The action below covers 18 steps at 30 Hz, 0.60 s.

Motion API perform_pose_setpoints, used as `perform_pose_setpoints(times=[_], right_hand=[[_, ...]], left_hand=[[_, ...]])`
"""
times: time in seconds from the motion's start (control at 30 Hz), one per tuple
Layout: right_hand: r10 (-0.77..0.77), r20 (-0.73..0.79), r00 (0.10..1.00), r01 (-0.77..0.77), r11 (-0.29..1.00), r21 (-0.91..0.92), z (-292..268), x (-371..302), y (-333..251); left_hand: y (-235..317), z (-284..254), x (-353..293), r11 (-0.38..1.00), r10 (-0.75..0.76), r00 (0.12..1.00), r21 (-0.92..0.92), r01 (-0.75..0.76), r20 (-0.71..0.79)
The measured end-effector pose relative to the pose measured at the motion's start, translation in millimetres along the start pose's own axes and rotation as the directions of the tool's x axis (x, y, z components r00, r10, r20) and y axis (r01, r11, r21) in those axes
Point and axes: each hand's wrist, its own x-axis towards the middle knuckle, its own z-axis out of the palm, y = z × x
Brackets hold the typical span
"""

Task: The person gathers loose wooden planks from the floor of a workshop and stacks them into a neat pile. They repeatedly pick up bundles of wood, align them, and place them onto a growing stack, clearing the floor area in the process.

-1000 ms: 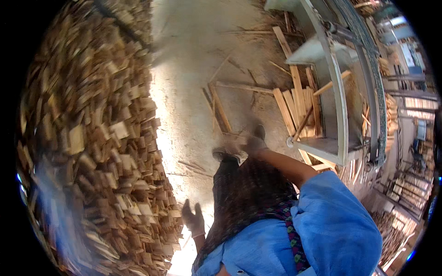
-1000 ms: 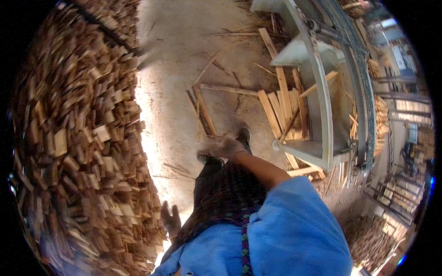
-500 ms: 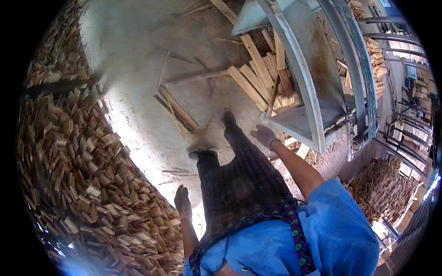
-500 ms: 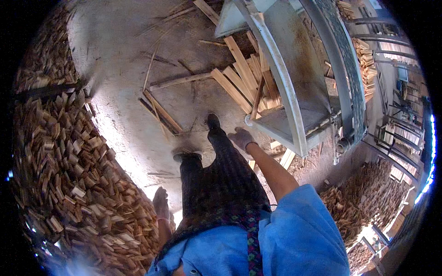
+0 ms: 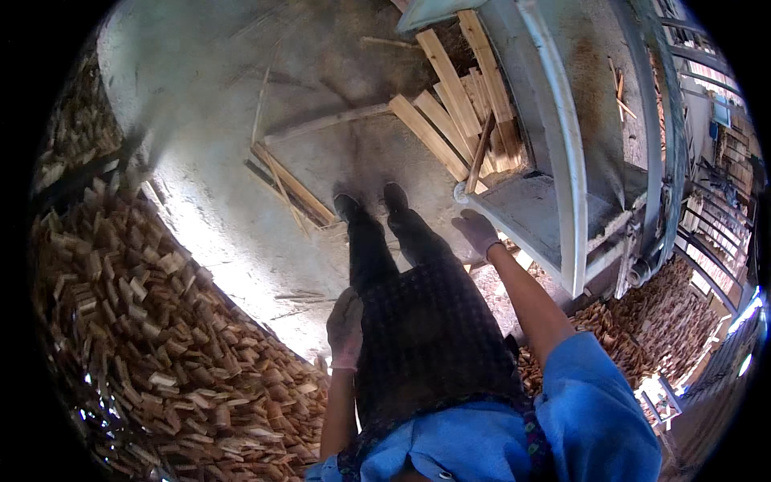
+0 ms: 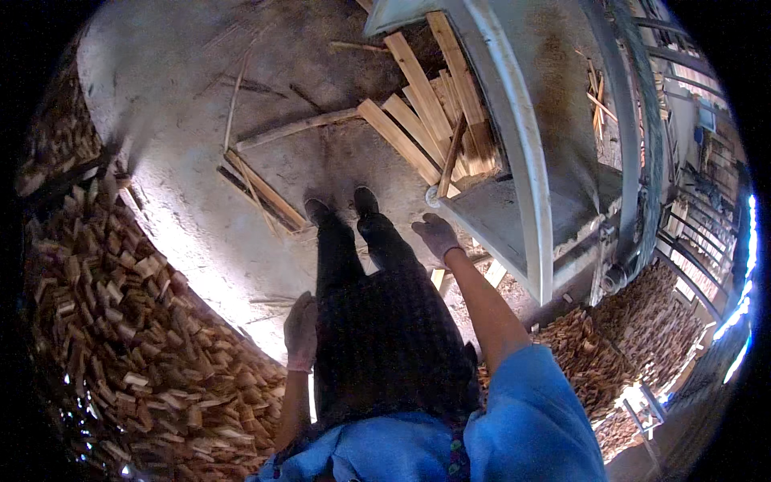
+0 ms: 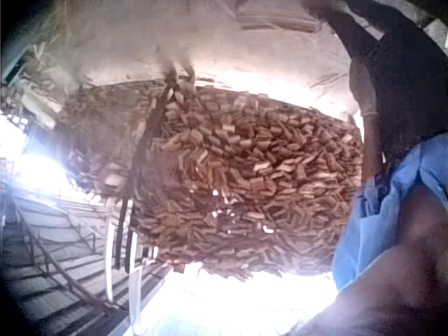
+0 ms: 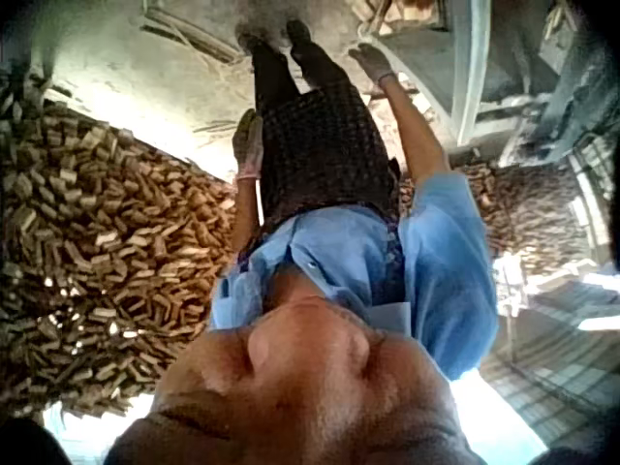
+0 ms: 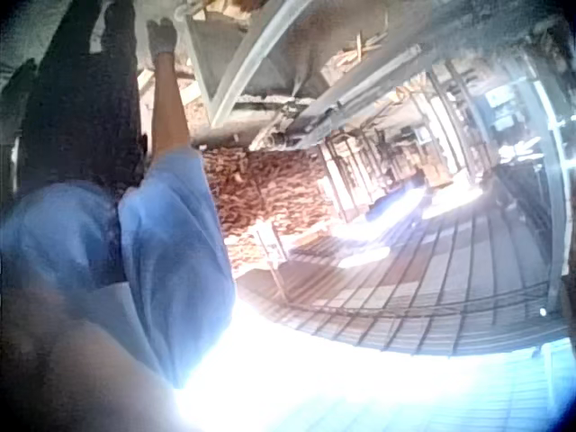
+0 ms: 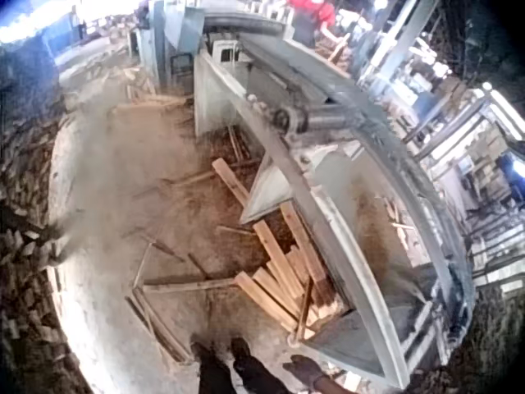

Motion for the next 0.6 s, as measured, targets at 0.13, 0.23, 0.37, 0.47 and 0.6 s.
perform_pose_setpoints(times=[0.13, 0.23, 0.37, 0.47, 0.6], right_hand=[[-0.001, -0.031, 1.000, 0.004, 0.996, 0.085, 21.6, 64.2, 33.3], [-0.037, -0.094, 0.995, 0.027, 0.994, -0.108, 51.0, 150.3, 101.7], [0.081, -0.154, 0.985, -0.108, 0.978, -0.177, 63.6, 250.5, 164.2], [0.424, -0.230, 0.876, -0.383, 0.901, 0.204, 44.3, 315.0, 152.8], [0.615, -0.267, 0.742, -0.452, 0.753, 0.477, 23.6, 389.6, 219.6]], left_hand=[[-3.3, 32.0, 57.7, 0.991, -0.115, 0.991, -0.064, 0.120, 0.075], [-29.2, 63.5, 95.0, 0.982, -0.184, 0.976, -0.009, 0.186, 0.113], [-63.4, 105.7, 138.3, 0.954, -0.282, 0.939, -0.041, 0.295, 0.197], [-73.0, 139.3, 155.4, 0.919, -0.341, 0.921, -0.140, 0.369, 0.186], [-59.0, 159.9, 186.6, 0.956, -0.271, 0.887, 0.000, 0.292, 0.373]])
